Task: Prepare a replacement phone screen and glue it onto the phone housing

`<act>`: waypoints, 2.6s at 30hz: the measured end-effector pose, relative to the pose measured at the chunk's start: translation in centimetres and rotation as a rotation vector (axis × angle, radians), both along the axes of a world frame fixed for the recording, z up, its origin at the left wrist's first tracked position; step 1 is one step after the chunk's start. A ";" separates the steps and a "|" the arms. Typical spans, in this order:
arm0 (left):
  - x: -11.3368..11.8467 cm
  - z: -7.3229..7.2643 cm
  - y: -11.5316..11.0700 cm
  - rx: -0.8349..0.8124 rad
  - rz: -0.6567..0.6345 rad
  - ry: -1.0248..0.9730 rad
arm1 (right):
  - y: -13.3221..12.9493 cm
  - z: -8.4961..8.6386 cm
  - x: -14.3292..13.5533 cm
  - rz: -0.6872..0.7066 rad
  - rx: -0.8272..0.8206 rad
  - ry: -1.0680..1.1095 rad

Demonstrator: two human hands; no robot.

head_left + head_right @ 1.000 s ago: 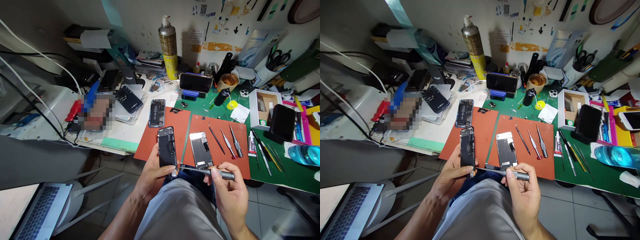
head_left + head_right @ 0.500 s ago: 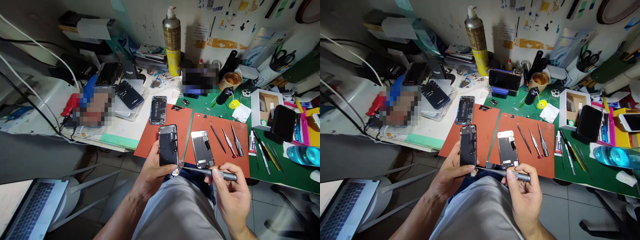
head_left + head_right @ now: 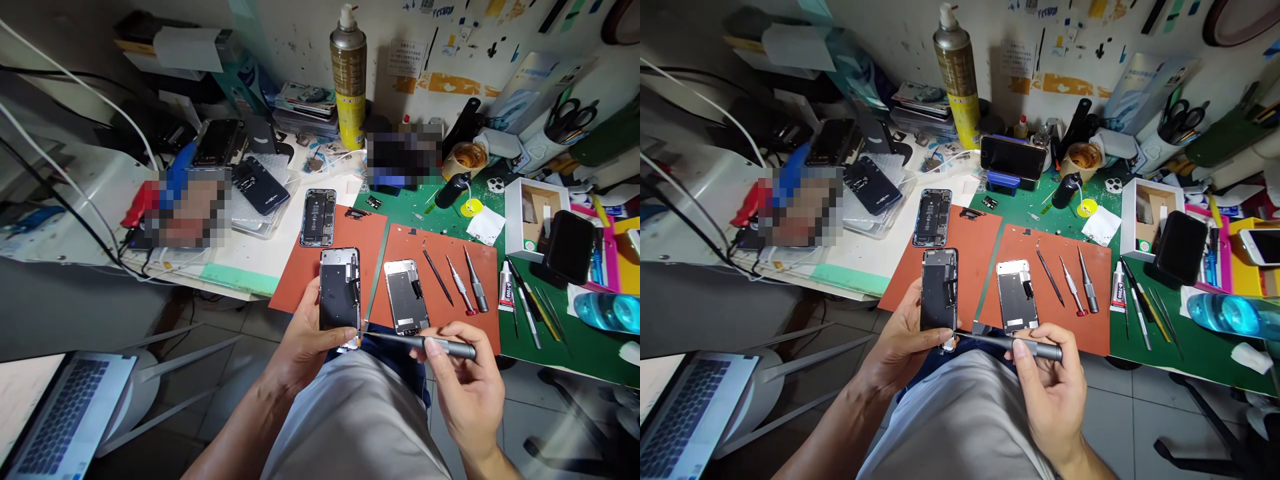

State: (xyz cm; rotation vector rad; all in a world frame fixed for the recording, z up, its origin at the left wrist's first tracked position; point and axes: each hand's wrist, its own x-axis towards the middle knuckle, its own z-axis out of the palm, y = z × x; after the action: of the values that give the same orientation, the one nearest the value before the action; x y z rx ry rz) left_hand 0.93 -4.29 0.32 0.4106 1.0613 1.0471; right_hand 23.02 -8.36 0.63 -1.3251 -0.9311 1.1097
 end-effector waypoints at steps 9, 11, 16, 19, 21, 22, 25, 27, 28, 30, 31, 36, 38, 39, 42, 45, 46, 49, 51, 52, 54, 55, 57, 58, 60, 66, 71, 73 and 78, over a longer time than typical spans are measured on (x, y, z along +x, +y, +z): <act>0.1 0.1 -0.2 0.011 0.009 0.033 | 0.8 -0.5 1.7 0.061 0.040 -0.161; 0.1 0.2 -0.2 0.015 0.010 0.035 | 0.8 -0.9 1.7 0.013 0.040 -0.218; 0.1 0.1 -0.2 0.021 -0.001 0.049 | 0.9 -1.3 1.6 0.027 0.117 -0.186; 0.0 0.0 -0.3 0.024 -0.012 0.050 | 0.8 -1.8 1.7 -0.018 0.136 -0.236; 0.1 0.0 -0.4 0.021 -0.020 0.049 | 0.7 -2.2 1.8 -0.025 0.161 -0.241; 0.1 0.0 -0.4 0.020 -0.019 0.047 | 0.7 -2.3 1.9 -0.017 0.173 -0.227; 0.1 0.1 -0.4 0.020 -0.012 0.038 | 0.7 -2.4 2.0 -0.017 0.178 -0.226; 0.1 0.2 -0.4 0.024 -0.018 0.029 | 0.7 -2.4 2.0 -0.021 0.162 -0.251; 0.2 0.2 -0.4 0.024 -0.023 0.025 | 0.7 -2.3 2.0 -0.015 0.163 -0.253; 0.2 0.2 -0.4 0.023 -0.023 0.020 | 0.7 -2.3 2.0 0.003 0.172 -0.241; 0.2 0.3 -0.4 0.022 -0.017 0.021 | 0.7 -2.3 2.0 0.003 0.176 -0.243; 0.3 0.2 -0.5 0.008 -0.004 0.033 | 0.7 -2.5 2.1 -0.025 0.175 -0.291; 0.2 0.2 -0.5 0.006 -0.016 0.035 | 0.6 -2.5 2.1 0.004 0.184 -0.266; 0.2 0.2 -0.5 0.007 -0.019 0.035 | 0.5 -2.6 2.2 0.012 0.188 -0.264; 0.3 0.2 -0.5 0.008 -0.022 0.036 | 0.4 -2.6 2.4 -0.014 0.192 -0.313; 0.4 0.3 -0.4 0.017 -0.027 0.034 | 0.5 -2.5 2.4 -0.008 0.215 -0.336; 0.4 0.4 -0.3 0.021 -0.028 0.035 | 0.5 -2.5 2.3 0.010 0.221 -0.320; 0.5 0.4 -0.3 0.031 -0.034 0.042 | 0.6 -2.3 2.1 0.017 0.222 -0.313; 0.4 0.3 -0.3 0.023 -0.042 0.042 | 0.6 -2.4 2.0 -0.021 0.214 -0.347; 0.4 0.3 -0.3 0.015 -0.043 0.040 | 0.6 -2.4 2.0 -0.035 0.208 -0.357; 0.4 0.3 -0.3 0.001 -0.038 0.038 | 0.5 -2.4 2.0 -0.025 0.197 -0.336; 0.4 0.4 -0.3 -0.001 -0.033 0.038 | 0.5 -2.4 2.0 -0.013 0.190 -0.320; 0.5 0.5 -0.3 0.012 -0.031 0.039 | 0.4 -2.3 2.1 0.006 0.182 -0.307; 0.5 0.5 -0.3 0.022 -0.033 0.039 | 0.3 -2.3 2.1 0.010 0.183 -0.311; 0.5 0.5 -0.3 0.034 -0.039 0.039 | 0.2 -2.4 2.3 0.007 0.189 -0.344; 0.5 0.5 -0.4 0.016 -0.031 0.023 | 0.1 -2.7 2.6 -0.038 0.198 -0.429; 0.6 0.6 -0.4 0.022 -0.037 0.026 | 0.3 -2.4 2.2 -0.082 0.175 -0.443; 0.6 0.5 -0.4 0.030 -0.040 0.024 | 0.3 -2.3 2.1 -0.104 0.168 -0.445; 0.6 0.3 -0.3 0.039 -0.042 0.021 | 0.4 -2.2 2.0 -0.121 0.154 -0.443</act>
State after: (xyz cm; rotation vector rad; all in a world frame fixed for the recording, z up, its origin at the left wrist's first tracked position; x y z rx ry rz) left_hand 1.57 -4.61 0.65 0.4745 1.0481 1.0296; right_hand 24.99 -7.98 -1.59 -1.5056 -1.2133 0.6450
